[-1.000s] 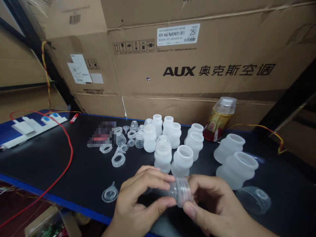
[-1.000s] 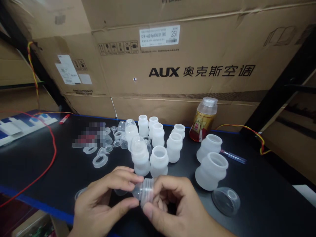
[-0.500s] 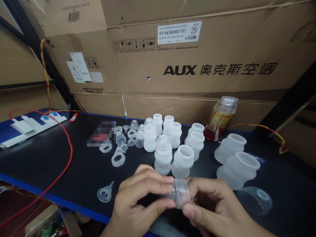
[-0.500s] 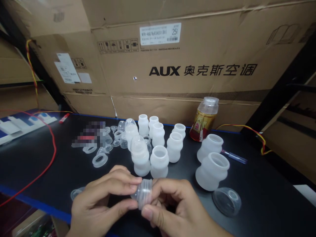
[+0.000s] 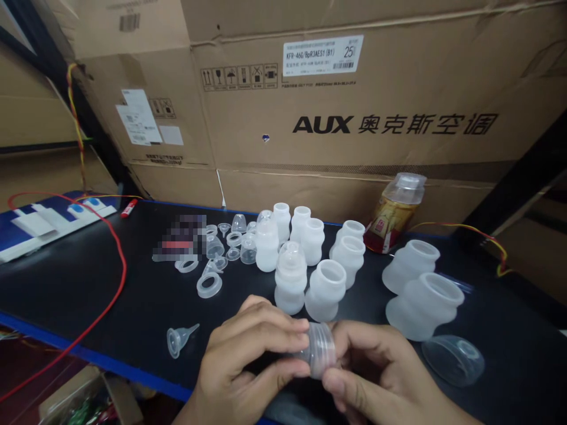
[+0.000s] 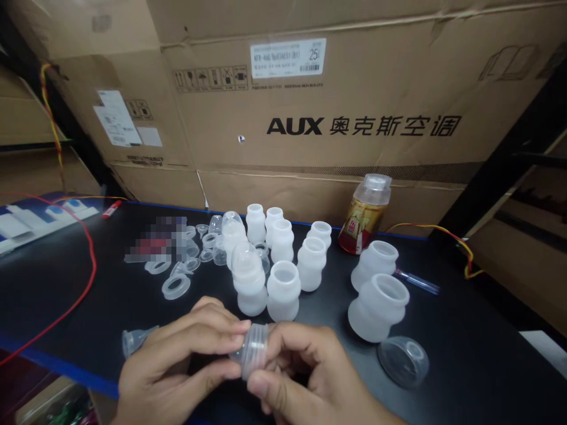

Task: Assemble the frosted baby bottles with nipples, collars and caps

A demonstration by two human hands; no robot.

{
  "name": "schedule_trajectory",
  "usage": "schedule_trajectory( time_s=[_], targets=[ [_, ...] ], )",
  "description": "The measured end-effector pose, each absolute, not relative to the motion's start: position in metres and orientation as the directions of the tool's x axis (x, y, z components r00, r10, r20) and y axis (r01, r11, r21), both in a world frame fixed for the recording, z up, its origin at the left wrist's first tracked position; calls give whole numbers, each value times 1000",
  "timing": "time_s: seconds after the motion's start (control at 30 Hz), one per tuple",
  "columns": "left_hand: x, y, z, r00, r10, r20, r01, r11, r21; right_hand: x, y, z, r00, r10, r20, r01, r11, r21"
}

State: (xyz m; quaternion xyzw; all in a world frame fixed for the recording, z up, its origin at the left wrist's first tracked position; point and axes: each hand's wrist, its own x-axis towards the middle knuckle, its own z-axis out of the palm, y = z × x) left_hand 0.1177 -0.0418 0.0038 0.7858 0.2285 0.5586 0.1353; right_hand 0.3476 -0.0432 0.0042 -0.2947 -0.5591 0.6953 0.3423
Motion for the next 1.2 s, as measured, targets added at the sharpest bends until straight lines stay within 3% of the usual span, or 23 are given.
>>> schedule_trajectory(
  time_s=[0.3, 0.5, 0.83, 1.2],
  targets=[
    [118, -47, -1, 268, 569, 777, 291, -817, 497, 344, -40, 5, -583, 811, 52, -189, -74, -979],
    [123, -48, 3, 245, 547, 801, 310, -827, 469, 345, -39, 8, -583, 812, -12, -83, -74, -994],
    [120, -48, 0, 220, 552, 804, 333, -818, 470, 348, -36, -1, -632, 775, -4, -189, -159, -969],
    [121, -46, 3, 207, 523, 827, 288, -840, 460, 345, -35, -1, -642, 766, 20, -201, -143, -969]
  ],
)
